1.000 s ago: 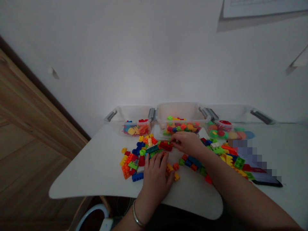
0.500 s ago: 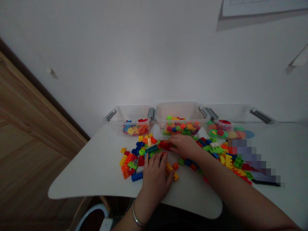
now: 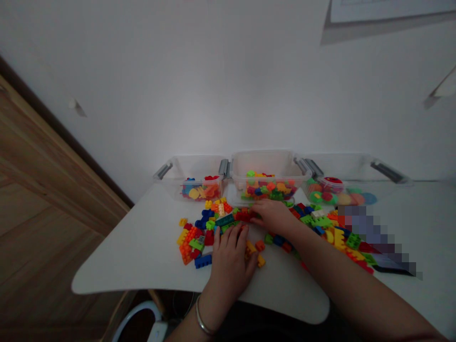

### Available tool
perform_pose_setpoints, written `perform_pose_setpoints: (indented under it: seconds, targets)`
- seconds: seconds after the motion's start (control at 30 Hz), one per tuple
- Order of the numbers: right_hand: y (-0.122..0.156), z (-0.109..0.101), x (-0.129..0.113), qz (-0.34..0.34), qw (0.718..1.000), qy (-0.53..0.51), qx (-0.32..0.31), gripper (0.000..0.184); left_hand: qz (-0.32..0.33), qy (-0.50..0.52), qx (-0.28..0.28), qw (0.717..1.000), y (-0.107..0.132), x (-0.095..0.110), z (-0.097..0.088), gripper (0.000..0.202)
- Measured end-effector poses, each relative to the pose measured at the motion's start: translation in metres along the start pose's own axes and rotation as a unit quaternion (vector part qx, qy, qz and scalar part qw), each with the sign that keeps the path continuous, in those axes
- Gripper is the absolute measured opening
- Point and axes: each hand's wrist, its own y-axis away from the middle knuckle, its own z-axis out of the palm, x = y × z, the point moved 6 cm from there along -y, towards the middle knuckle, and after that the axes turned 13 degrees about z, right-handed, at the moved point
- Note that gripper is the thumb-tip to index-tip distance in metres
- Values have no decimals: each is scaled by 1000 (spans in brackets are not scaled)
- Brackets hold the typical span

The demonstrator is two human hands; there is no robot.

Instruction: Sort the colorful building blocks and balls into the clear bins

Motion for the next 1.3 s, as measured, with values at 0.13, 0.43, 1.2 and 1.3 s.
perform_pose_setpoints:
  seconds: [0.13, 0.43, 1.2, 1.3]
  targets:
    - [-2, 2, 3, 18, 1000, 11, -4, 16, -4, -4, -6, 1000, 0, 0, 0, 49]
    - [1, -19, 10, 20, 997, -27, 69, 14, -9, 7, -3, 1000, 0, -1, 0, 47]
    - [27, -84, 78, 220, 865, -263, 366, 24, -12, 16, -8, 1000, 0, -1, 0, 46]
    - [26, -87, 79, 234, 863, -232, 383, 23, -12, 9, -5, 1000, 0, 0, -1, 47]
